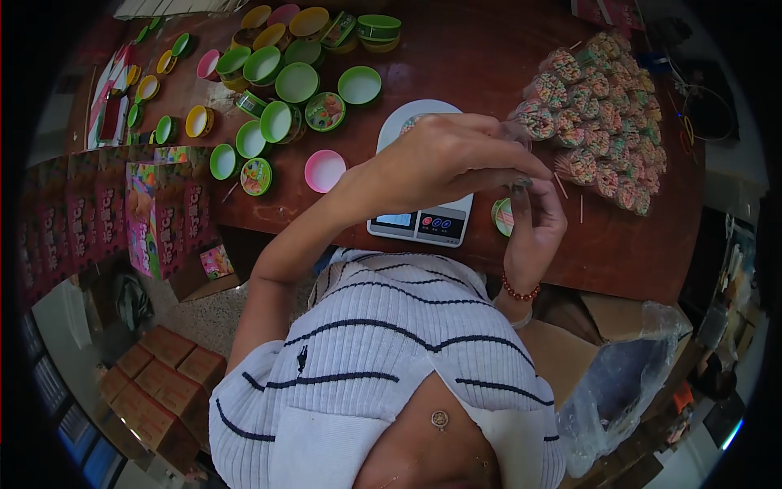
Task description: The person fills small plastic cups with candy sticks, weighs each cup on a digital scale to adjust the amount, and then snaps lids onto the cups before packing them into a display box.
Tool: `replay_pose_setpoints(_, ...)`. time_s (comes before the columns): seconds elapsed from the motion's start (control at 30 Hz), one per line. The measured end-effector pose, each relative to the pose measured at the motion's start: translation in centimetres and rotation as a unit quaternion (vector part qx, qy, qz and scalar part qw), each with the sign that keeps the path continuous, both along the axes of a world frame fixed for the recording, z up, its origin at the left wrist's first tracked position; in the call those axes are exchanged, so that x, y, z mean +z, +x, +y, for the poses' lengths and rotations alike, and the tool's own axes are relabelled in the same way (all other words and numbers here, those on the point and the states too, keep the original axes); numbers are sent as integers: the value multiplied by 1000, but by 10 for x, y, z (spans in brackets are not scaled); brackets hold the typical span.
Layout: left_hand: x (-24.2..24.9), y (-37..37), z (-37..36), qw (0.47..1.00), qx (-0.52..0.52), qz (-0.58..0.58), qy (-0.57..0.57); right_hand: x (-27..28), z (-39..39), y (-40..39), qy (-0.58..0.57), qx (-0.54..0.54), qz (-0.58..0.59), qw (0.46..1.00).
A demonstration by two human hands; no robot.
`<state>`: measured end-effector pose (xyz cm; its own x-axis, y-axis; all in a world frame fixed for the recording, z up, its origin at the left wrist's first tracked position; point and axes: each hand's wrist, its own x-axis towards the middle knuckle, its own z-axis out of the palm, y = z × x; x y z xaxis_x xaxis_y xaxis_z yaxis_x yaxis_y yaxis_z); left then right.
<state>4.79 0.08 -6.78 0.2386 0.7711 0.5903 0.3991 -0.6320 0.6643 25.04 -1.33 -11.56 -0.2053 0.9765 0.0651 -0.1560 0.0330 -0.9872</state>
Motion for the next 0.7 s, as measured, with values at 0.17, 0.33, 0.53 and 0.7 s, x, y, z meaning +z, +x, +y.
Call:
replay_pose_setpoints(0.17,2,-35,-15,990,114,53,-65,-9,4,8,-4,-30,-86,996)
replay_pose_setpoints(0.33,-17,3,-16,995,4,95,-3,-7,1,9,83,73,-146,983)
replay_pose_setpoints(0.53,0,-17,-21,991,91,83,-60,-20,-5,52,46,45,-337,939)
replay_pose_setpoints(0.7,-6,-98,-78,916,296,98,-252,-20,4,65,149,-54,-443,882)
